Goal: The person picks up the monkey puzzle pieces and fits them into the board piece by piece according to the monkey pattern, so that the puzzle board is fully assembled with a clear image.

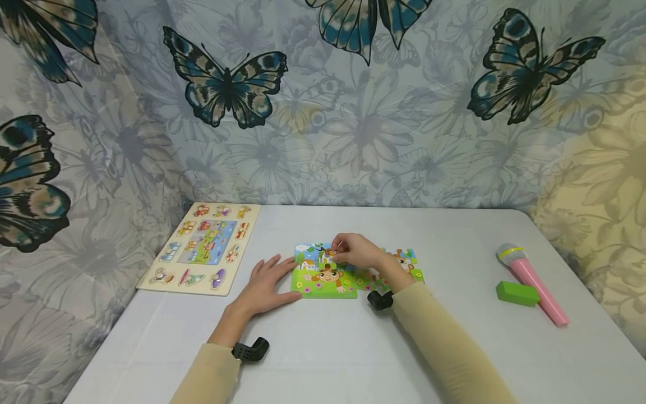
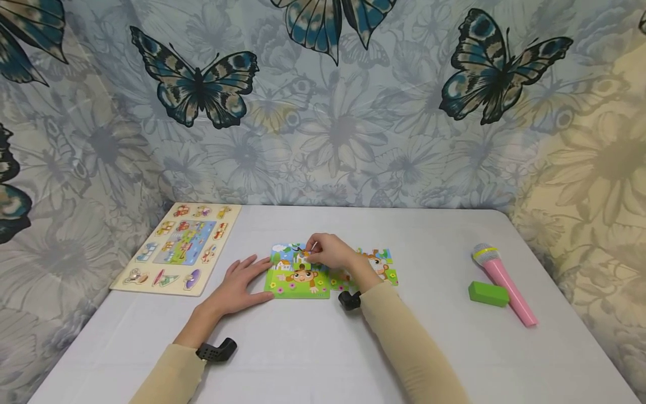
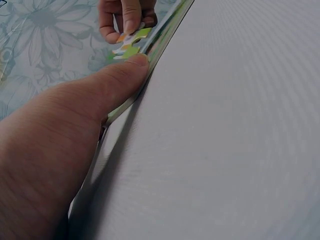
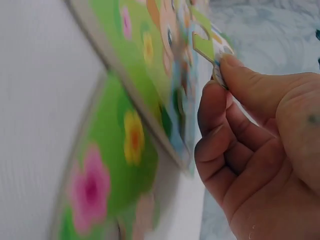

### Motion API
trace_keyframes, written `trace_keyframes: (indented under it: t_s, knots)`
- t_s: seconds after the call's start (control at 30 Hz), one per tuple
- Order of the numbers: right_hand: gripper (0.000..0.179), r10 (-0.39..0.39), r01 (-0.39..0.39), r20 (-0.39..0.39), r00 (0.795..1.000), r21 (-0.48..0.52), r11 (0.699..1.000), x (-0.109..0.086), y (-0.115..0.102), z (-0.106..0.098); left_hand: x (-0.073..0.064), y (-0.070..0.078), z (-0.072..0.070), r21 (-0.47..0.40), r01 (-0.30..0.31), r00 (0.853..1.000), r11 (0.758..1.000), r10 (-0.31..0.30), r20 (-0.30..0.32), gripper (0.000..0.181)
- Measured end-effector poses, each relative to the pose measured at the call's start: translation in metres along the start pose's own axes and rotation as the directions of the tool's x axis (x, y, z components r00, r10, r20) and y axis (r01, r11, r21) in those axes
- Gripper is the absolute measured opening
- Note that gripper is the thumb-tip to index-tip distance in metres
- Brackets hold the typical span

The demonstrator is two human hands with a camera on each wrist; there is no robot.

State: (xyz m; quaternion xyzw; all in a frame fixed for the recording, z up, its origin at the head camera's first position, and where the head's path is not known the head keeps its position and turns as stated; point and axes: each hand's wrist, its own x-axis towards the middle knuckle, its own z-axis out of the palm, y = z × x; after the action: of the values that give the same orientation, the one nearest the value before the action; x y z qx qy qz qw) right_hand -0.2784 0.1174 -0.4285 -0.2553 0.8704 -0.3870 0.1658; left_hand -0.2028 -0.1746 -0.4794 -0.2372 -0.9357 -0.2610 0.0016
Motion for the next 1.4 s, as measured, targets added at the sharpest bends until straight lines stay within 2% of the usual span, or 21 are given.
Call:
trace_keyframes:
  t_s: [0.3, 0.57, 0.9, 1.23, 1.4]
  knots:
    - [0.013, -0.012, 0.013, 0.021, 1.0, -0.056, 0.998, 0.016, -0.013, 0.02, 0.0, 0.0, -0.001, 0.002, -0.008, 1.0, 1.0, 0.008, -0.003, 0.079]
    - [0.012, 0.003, 0.001, 0.027, 1.0, -0.148, 0.989, 0.022, -0.026, 0.027, -0.002, 0.0, -0.002, -0.003, -0.004, 1.0, 1.0, 0.004, -0.004, 0.079]
    - [0.012, 0.026, -0.017, 0.039, 0.999, -0.208, 0.978, 0.028, -0.036, 0.035, -0.001, 0.001, -0.002, -0.003, -0.014, 1.0, 1.0, 0.014, -0.007, 0.079]
    - [0.013, -0.026, 0.035, 0.033, 0.999, -0.313, 0.949, 0.029, -0.038, 0.043, -0.002, 0.003, -0.003, -0.019, -0.008, 1.0, 1.0, 0.008, -0.011, 0.078]
    - [0.014, -0.05, 0.059, 0.042, 0.998, -0.275, 0.96, 0.024, -0.036, 0.041, -0.001, 0.003, -0.002, -0.014, -0.003, 1.0, 1.0, 0.003, -0.001, 0.079]
